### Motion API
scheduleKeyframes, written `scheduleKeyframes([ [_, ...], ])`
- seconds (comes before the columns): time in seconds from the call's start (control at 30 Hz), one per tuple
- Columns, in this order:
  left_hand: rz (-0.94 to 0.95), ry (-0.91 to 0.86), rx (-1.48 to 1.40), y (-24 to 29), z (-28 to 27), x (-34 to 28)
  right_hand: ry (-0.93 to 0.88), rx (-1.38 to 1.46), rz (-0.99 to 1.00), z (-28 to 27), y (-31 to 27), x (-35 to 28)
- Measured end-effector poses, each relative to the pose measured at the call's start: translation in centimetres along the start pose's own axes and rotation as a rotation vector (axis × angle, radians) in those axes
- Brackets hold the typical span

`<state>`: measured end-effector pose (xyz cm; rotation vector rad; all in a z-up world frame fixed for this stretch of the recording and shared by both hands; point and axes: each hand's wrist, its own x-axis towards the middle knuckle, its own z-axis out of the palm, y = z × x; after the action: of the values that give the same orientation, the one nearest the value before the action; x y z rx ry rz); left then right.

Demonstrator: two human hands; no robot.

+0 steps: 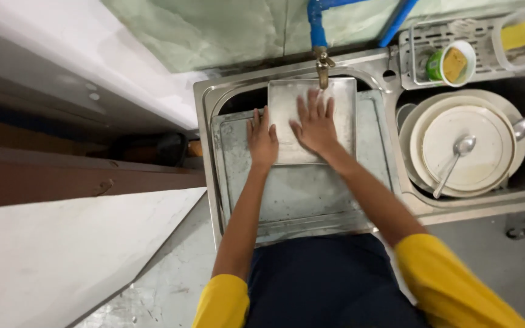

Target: Washing metal baking trays in a sink.

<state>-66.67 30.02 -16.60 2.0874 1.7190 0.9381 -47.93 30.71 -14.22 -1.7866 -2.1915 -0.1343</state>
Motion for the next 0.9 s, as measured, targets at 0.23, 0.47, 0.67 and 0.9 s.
scheduleKeyframes([
  [0.23, -0.090, -0.039, -0.292, -1.5, 1.8, 0.1, -0.384, 0.169, -0.338, -7.6, 4.2, -7.9],
  [0.47, -0.355, -0.011, -0.598, 0.4, -0.7, 1.7, 0.173, 0.021, -0.436, -10.4, 2.0, -10.3],
  [0.67, -0.457, -0.163, -0.749, 5.7, -7.4, 1.8, 0.129, 0.206, -0.361, -13.8, 3.5, -9.8],
  [0.9, -0.601, -0.274, -0.711, 4.9, -7.9, 0.7, 0.218, 0.251, -0.347, -18.5, 4.0, -7.1],
])
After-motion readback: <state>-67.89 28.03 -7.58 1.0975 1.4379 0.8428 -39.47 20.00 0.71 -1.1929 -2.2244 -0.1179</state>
